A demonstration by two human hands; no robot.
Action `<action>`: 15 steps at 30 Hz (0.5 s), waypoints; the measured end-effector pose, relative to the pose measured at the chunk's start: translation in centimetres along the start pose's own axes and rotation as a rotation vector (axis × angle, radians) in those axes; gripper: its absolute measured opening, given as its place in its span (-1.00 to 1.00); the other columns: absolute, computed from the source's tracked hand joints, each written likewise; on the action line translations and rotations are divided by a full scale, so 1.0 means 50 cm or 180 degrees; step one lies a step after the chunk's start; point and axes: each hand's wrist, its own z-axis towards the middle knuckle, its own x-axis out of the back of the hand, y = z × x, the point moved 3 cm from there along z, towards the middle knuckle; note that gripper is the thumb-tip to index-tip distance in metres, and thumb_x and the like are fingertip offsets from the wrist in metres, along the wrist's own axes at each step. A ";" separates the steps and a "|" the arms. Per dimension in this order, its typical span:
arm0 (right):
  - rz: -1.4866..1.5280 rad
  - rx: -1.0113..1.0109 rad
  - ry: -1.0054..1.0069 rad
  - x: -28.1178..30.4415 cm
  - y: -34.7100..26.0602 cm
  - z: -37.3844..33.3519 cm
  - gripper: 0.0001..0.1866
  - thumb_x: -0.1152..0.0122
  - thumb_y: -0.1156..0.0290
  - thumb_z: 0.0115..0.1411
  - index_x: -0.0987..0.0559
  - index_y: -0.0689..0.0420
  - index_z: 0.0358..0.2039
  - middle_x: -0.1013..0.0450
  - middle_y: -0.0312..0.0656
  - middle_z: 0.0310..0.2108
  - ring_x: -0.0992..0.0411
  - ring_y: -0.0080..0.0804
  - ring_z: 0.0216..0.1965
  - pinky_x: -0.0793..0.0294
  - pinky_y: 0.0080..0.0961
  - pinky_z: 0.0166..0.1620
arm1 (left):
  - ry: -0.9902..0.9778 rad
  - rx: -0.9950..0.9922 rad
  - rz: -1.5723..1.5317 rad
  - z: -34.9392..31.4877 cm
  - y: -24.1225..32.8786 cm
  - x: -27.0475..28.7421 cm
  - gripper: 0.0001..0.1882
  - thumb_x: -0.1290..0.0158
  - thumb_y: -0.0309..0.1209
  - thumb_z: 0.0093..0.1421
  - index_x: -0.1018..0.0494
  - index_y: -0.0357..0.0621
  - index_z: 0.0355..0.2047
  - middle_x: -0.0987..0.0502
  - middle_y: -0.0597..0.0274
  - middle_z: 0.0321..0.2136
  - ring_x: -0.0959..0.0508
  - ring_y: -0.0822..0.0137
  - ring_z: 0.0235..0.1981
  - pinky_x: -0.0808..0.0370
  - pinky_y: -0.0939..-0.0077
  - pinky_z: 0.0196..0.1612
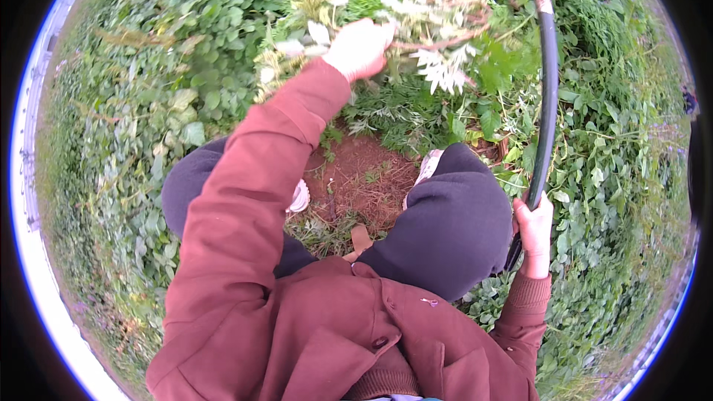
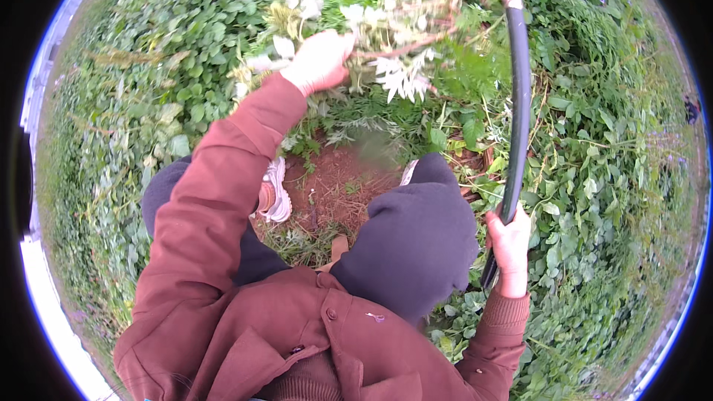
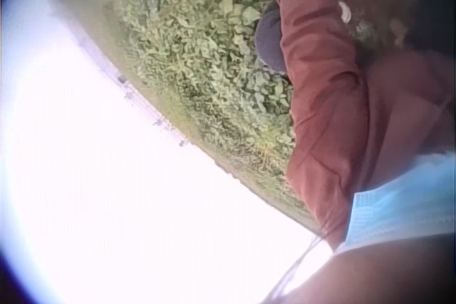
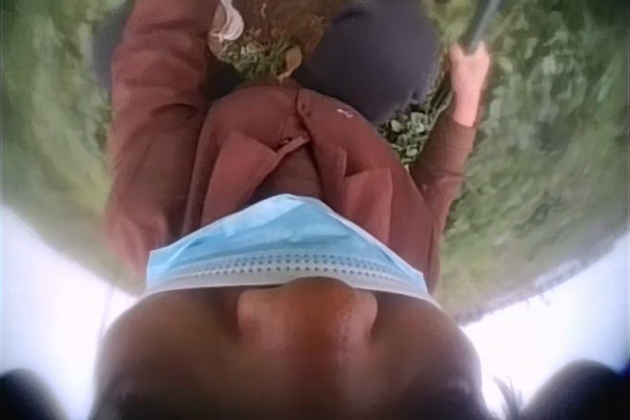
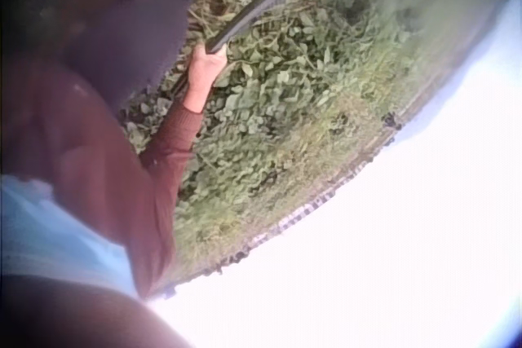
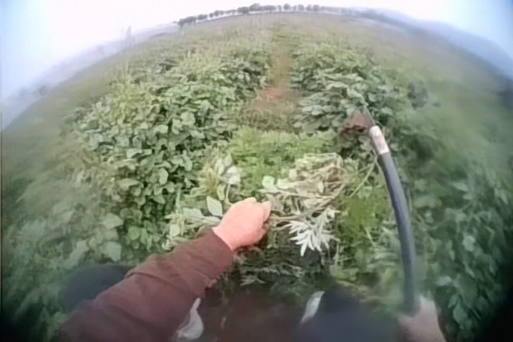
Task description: The person uses a sickle to cut weeds at ground level and pulls them out by hand, gathering the removed plants into a growing pile. The person repeatedly cuts and pulls weeds across a small area of soil.
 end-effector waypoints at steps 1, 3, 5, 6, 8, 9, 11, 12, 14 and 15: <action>0.0044 0.0052 0.0028 -0.002 -0.019 0.004 -0.86 -0.12 0.56 0.06 -0.32 0.14 -0.48 -0.27 -0.37 -0.73 -0.19 -0.65 -0.82 -0.20 -0.69 -0.73 | -0.0066 0.0211 0.0212 -0.002 -0.010 0.049 -0.77 -0.02 -0.49 0.02 -0.40 -0.13 -0.25 -0.50 0.08 -0.50 -0.51 0.11 -0.33 -0.48 0.23 -0.27; 0.0023 0.0221 0.0088 -0.006 -0.067 0.011 -0.86 -0.12 0.55 0.06 -0.32 0.14 -0.46 -0.27 -0.37 -0.71 -0.20 -0.65 -0.81 -0.19 -0.70 -0.73 | 0.0275 0.0296 0.0487 -0.025 -0.031 0.156 -0.77 -0.04 -0.47 0.01 -0.39 -0.15 -0.27 -0.51 0.06 -0.51 -0.53 0.11 -0.38 -0.49 0.23 -0.30; 0.0148 0.0570 0.0089 -0.013 -0.125 0.017 -0.87 -0.12 0.55 0.07 -0.32 0.16 -0.45 -0.27 -0.36 -0.70 -0.19 -0.65 -0.81 -0.18 -0.69 -0.73 | 0.0838 0.0206 0.0817 -0.066 -0.055 0.262 -0.67 -0.11 -0.43 -0.09 -0.35 -0.17 -0.26 -0.47 -0.01 -0.45 -0.51 0.00 -0.34 -0.47 0.16 -0.26; 0.0162 0.0869 0.0039 -0.020 -0.157 0.020 -0.87 -0.11 0.56 0.08 -0.33 0.16 -0.44 -0.27 -0.35 -0.71 -0.18 -0.65 -0.82 -0.17 -0.69 -0.73 | 0.1057 0.0280 0.0974 -0.088 -0.072 0.314 -0.66 -0.12 -0.40 -0.09 -0.36 -0.18 -0.26 -0.49 -0.03 -0.44 -0.52 -0.01 -0.33 -0.47 0.16 -0.26; 0.0346 0.1141 -0.0090 -0.041 -0.217 0.022 -0.88 -0.10 0.55 0.10 -0.33 0.17 -0.44 -0.27 -0.35 -0.70 -0.17 -0.66 -0.81 -0.17 -0.69 -0.72 | 0.1239 0.0697 0.1070 -0.132 -0.102 0.394 -0.69 -0.13 -0.41 -0.10 -0.38 -0.19 -0.31 -0.51 -0.06 -0.46 -0.53 -0.03 -0.33 -0.47 0.16 -0.26; 0.0245 0.1334 -0.0090 -0.054 -0.249 0.021 -0.88 -0.12 0.54 0.11 -0.34 0.17 -0.42 -0.27 -0.36 -0.70 -0.18 -0.66 -0.80 -0.17 -0.71 -0.70 | 0.1181 0.1068 0.1014 -0.156 -0.115 0.425 -0.75 -0.12 -0.44 -0.11 -0.38 -0.19 -0.37 -0.50 -0.06 -0.49 -0.53 -0.04 -0.33 -0.47 0.15 -0.26; 0.0250 0.1711 -0.0115 -0.098 -0.312 0.022 -0.87 -0.13 0.50 0.14 -0.35 0.14 -0.37 -0.23 -0.40 -0.72 -0.15 -0.67 -0.79 -0.15 -0.70 -0.70 | 0.1481 0.1350 0.1044 -0.228 -0.137 0.485 -0.81 -0.09 -0.48 -0.12 -0.38 -0.20 -0.44 -0.50 -0.07 -0.52 -0.52 -0.04 -0.35 -0.46 0.14 -0.27; 0.0176 0.1895 -0.0040 -0.119 -0.345 0.020 -0.88 -0.14 0.50 0.14 -0.37 0.14 -0.37 -0.24 -0.41 -0.71 -0.16 -0.68 -0.78 -0.14 -0.71 -0.70 | 0.1813 0.1273 0.1172 -0.277 -0.143 0.517 -0.83 -0.07 -0.49 -0.11 -0.38 -0.20 -0.44 -0.50 -0.07 -0.53 -0.52 -0.04 -0.36 -0.46 0.14 -0.28; 0.0114 0.2218 -0.0230 -0.181 -0.417 0.027 -0.89 -0.15 0.50 0.15 -0.39 0.13 -0.37 -0.24 -0.43 -0.71 -0.16 -0.70 -0.77 -0.12 -0.72 -0.69 | 0.2397 0.1002 0.1506 -0.389 -0.139 0.556 -0.87 -0.03 -0.51 -0.09 -0.37 -0.20 -0.47 -0.49 -0.06 -0.54 -0.51 -0.03 -0.38 -0.46 0.14 -0.30; 0.0139 0.2284 -0.0393 -0.216 -0.449 0.031 -0.90 -0.15 0.50 0.15 -0.39 0.12 -0.37 -0.23 -0.44 -0.71 -0.15 -0.71 -0.77 -0.11 -0.73 -0.68 | 0.2561 0.1002 0.1566 -0.440 -0.139 0.570 -0.89 -0.02 -0.51 -0.08 -0.37 -0.18 -0.47 -0.49 -0.05 -0.54 -0.52 -0.01 -0.38 -0.46 0.15 -0.30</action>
